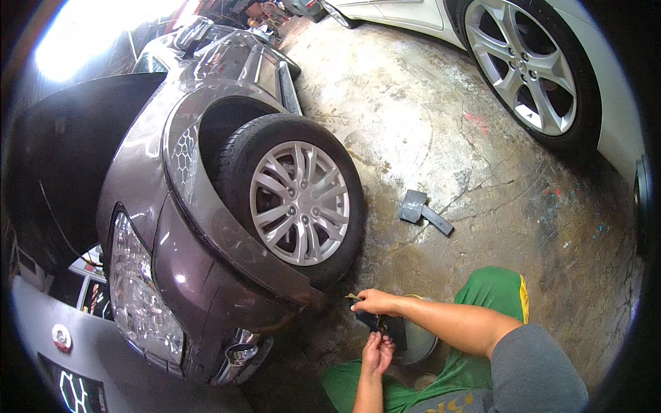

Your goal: The person sits on the floor and applies a black plastic trim piece to the front wheel arch of a dark-colored car. They repeatedly wet the trim and the car surface with a sponge and water, then press the trim into place. Another person briefly assists by pressing the trim while the hood is open.

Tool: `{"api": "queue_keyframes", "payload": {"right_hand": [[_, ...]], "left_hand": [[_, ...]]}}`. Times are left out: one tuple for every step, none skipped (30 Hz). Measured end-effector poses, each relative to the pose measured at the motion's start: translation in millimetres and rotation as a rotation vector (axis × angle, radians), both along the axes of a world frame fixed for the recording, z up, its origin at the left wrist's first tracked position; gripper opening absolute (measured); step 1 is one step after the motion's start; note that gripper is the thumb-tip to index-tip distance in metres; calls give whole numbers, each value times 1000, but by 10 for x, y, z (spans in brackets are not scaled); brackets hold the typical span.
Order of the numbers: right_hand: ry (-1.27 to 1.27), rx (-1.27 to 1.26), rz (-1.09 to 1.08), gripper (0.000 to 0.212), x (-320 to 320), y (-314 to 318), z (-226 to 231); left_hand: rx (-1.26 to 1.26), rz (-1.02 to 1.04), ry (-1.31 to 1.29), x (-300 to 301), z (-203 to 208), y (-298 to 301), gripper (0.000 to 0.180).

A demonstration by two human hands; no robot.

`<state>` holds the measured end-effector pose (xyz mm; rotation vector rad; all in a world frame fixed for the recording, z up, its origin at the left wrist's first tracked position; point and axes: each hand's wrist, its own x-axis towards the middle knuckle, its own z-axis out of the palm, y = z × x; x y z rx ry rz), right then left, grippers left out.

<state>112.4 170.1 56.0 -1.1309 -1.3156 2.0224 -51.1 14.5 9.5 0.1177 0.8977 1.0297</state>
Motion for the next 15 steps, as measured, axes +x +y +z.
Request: {"api": "queue_keyframes", "payload": {"right_hand": [[20,-14,21,44,-5,-10,29],[51,-61,35,47,-15,-33,76],[82,-108,49,51,-34,-58,124],[108,-153,57,54,-40,-68,134],[106,-100,24,59,-79,-82,108],[104,-48,-10,64,-125,-100,87],[98,11,-39,69,-135,-101,105],[83,11,6,77,-127,-95,114],[68,12,52,86,-109,-84,118],[55,14,108,94,-95,-97,164],[44,33,157,100,-42,-140,225],[34,52,208,106,23,-206,281],[25,70,249,112,83,-249,303],[-29,106,287,121,-17,-238,156],[-90,137,276,112,-45,-257,98]], "left_hand": [[-5,-30,-29,121,163,33,8],[-13,-57,-60,194,256,45,9],[2,-45,-15,203,220,53,15],[-2,-34,-51,235,225,73,16],[-6,-23,-87,259,235,95,16],[-11,-11,-123,279,246,115,17],[-12,14,-56,317,277,134,21],[5,22,-52,289,259,144,21],[22,29,-48,238,221,167,21],[42,47,-41,175,199,165,22],[53,97,-94,137,198,176,25],[40,122,-73,100,202,162,25],[26,138,-51,95,245,174,26],[12,154,-27,98,277,186,26],[-11,165,82,100,287,196,24]]}}
